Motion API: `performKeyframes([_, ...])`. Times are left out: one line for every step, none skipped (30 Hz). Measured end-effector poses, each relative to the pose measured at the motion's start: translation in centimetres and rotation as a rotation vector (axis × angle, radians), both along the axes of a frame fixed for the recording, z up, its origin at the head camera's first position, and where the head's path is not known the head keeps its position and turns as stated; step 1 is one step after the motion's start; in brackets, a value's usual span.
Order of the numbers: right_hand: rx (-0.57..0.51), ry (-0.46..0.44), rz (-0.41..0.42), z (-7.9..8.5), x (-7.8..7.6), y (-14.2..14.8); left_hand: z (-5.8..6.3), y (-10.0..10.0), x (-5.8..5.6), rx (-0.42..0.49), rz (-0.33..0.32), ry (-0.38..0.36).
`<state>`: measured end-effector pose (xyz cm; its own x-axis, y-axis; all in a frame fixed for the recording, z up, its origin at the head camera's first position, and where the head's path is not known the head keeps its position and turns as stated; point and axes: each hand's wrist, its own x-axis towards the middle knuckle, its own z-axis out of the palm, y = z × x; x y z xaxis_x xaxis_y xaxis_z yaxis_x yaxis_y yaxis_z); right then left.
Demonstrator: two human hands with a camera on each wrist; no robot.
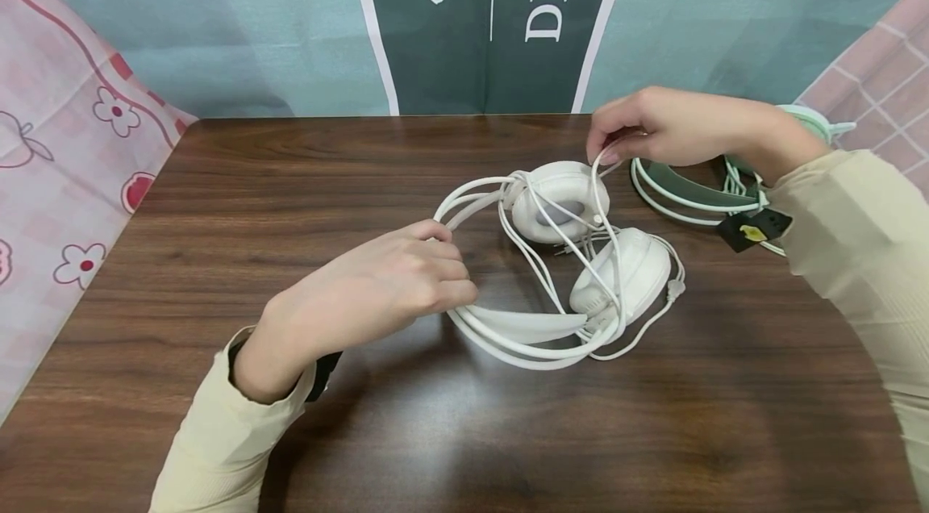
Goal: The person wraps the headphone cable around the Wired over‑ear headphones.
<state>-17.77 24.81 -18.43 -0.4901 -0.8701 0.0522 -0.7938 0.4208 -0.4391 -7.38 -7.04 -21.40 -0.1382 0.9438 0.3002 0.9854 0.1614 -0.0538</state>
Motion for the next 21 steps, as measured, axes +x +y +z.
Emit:
performKeyframes([-0.001,-0.006,0.005,0.0,-0.1,0.1,0.0,0.0,0.1,0.0,-0.001,-0.002])
performKeyframes([-0.002,-0.006,-0.001,0.1,-0.1,0.2,0.1,0.0,0.1,0.001,-0.002,-0.004])
performKeyframes([-0.003,-0.006,-0.016,0.1,-0.1,0.2,0.1,0.0,0.2,0.001,-0.002,-0.002])
performKeyframes([-0.004,-0.002,-0.044,0.1,-0.1,0.3,0.1,0.0,0.3,0.001,-0.004,-0.002])
performKeyframes([-0.005,0.001,-0.086,0.2,-0.1,0.3,0.1,0.0,0.3,0.0,-0.005,0.0])
performKeyframes([-0.007,0.005,-0.134,0.2,0.0,0.4,0.1,0.0,0.4,0.0,-0.007,0.001])
performKeyframes([-0.008,0.011,-0.186,0.3,0.0,0.4,0.1,0.0,0.4,0.001,-0.009,0.002])
performKeyframes([-0.008,0.016,-0.236,0.4,0.1,0.4,0.1,0.1,0.4,0.001,-0.011,0.003])
performKeyframes([-0.01,0.023,-0.278,0.4,0.2,0.5,0.1,0.1,0.4,0.002,-0.014,0.004])
performKeyframes([-0.015,0.033,-0.308,0.4,0.2,0.5,0.1,0.1,0.5,0.002,-0.016,0.005])
performKeyframes([-0.025,0.039,-0.323,0.4,0.3,0.4,0.1,0.2,0.5,0.002,-0.017,0.008])
performKeyframes([-0.036,0.048,-0.316,0.5,0.3,0.4,0.1,0.2,0.5,0.003,-0.019,0.008])
performKeyframes([-0.051,0.058,-0.299,0.5,0.3,0.3,0.1,0.3,0.5,0.002,-0.021,0.01])
performKeyframes([-0.069,0.063,-0.273,0.5,0.3,0.1,0.1,0.3,0.5,0.001,-0.024,0.013])
performKeyframes([-0.087,0.067,-0.25,0.5,0.3,0.0,0.1,0.4,0.5,-0.003,-0.027,0.015])
performKeyframes([-0.103,0.059,-0.227,0.5,0.3,-0.3,0.1,0.5,0.5,-0.011,-0.028,0.018])
performKeyframes([-0.115,0.045,-0.206,0.5,0.3,-0.5,0.1,0.6,0.5,-0.013,-0.032,0.018])
performKeyframes([-0.122,0.029,-0.188,0.5,0.3,-0.8,0.1,0.7,0.5,-0.015,-0.037,0.016])
performKeyframes([-0.127,0.015,-0.174,0.5,0.3,-1.1,0.1,0.8,0.5,-0.02,-0.041,0.018])
performKeyframes([-0.127,-0.005,-0.163,0.4,0.2,-1.4,0.1,0.9,0.5,-0.025,-0.044,0.019])
performKeyframes([-0.124,-0.018,-0.153,0.4,0.2,-1.7,0.1,1.0,0.5,-0.028,-0.045,0.02])
